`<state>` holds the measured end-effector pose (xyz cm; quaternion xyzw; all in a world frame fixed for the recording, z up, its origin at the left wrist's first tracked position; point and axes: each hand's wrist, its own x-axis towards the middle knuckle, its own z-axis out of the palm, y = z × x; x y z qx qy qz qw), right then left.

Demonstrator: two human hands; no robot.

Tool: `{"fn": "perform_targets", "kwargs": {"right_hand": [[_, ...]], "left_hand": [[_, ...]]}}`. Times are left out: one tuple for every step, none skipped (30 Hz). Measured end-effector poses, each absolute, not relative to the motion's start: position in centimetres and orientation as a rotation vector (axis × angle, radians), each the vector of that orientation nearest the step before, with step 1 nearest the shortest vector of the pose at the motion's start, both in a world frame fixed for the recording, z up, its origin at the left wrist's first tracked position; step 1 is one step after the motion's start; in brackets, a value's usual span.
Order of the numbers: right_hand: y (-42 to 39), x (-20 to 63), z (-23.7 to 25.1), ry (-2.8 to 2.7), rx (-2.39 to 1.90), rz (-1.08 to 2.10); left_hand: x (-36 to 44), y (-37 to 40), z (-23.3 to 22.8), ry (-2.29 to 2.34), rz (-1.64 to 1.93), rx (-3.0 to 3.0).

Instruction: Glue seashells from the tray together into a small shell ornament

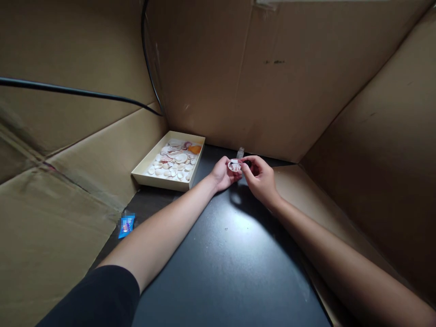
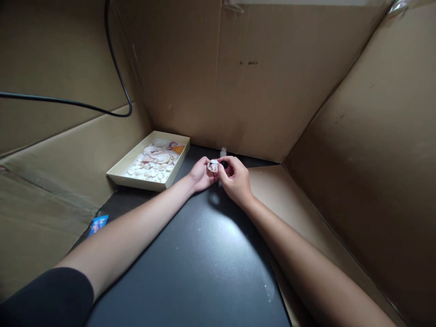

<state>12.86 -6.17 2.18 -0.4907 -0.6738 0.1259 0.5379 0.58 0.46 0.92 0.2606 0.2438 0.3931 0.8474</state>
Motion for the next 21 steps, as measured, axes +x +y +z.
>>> {"fn": "perform_targets", "kwargs": {"right_hand": [[-6.4, 13.1, 2.2, -1.610, -1.180, 0.294], [-6.5, 13.3, 2.1, -1.611, -1.194, 0.294], [-6.6, 13.5, 1.9, -1.602, -1.206, 0.299], [-6.7, 13.7, 1.8, -1.588, -1.217, 0.311], [-6.7, 13.8, 1.6, -1.573, -1.225, 0.324], [-6.7, 13.9, 1.4, -1.559, -1.231, 0.339], [-6.7, 13.9, 1.2, -1.550, -1.235, 0.355], [-6.6, 13.9, 1.1, -1.547, -1.234, 0.370], [-6.6, 13.8, 1.0, -1.549, -1.230, 0.384], [-6.5, 13.7, 1.0, -1.556, -1.223, 0.397], [-6.5, 13.6, 1.0, -1.566, -1.215, 0.408], [-6.6, 13.5, 1.0, -1.580, -1.211, 0.417], [-6.6, 13.5, 1.0, -1.597, -1.211, 0.424], [-6.7, 13.4, 1.1, -1.614, -1.215, 0.429], [-6.8, 13.4, 1.1, -1.631, -1.219, 0.432], [-6.9, 13.3, 1.1, -1.645, -1.219, 0.430], [-7.0, 13.3, 1.2, -1.652, -1.214, 0.424], [-7.1, 13.3, 1.2, -1.653, -1.203, 0.415], [-7.1, 13.3, 1.2, -1.648, -1.190, 0.405], [-7.1, 13.4, 1.1, -1.642, -1.177, 0.393], [-7.2, 13.4, 1.1, -1.639, -1.168, 0.382]], "left_hand": [[0.6, 0.4, 1.0, 0.520, 0.832, 0.563], [0.7, 0.3, 1.0, 0.530, 0.841, 0.578], [0.8, 0.2, 1.1, 0.544, 0.857, 0.593], [1.0, 0.1, 1.2, 0.563, 0.882, 0.612], [1.1, 0.0, 1.2, 0.582, 0.915, 0.636], [1.3, -0.1, 1.3, 0.600, 0.954, 0.667], [1.4, -0.1, 1.3, 0.621, 0.994, 0.705], [1.5, -0.2, 1.3, 0.645, 1.036, 0.753], [1.6, -0.2, 1.3, 0.673, 1.076, 0.811], [1.6, -0.1, 1.3, 0.705, 1.116, 0.876], [1.5, 0.0, 1.2, 0.739, 1.152, 0.945], [1.5, 0.2, 1.1, 0.770, 1.180, 1.007], [1.4, 0.3, 1.0, 0.796, 1.203, 1.054], [1.3, 0.5, 0.8, 0.816, 1.217, 1.086], [1.3, 0.6, 0.7, 0.829, 1.225, 1.108], [1.2, 0.7, 0.6, 0.839, 1.229, 1.123], [1.2, 0.7, 0.6, 0.844, 1.230, 1.139], [1.2, 0.7, 0.5, 0.848, 1.228, 1.156], [1.2, 0.7, 0.5, 0.851, 1.227, 1.170], [1.2, 0.7, 0.5, 0.853, 1.225, 1.179], [1.2, 0.6, 0.6, 0.852, 1.224, 1.180]]}}
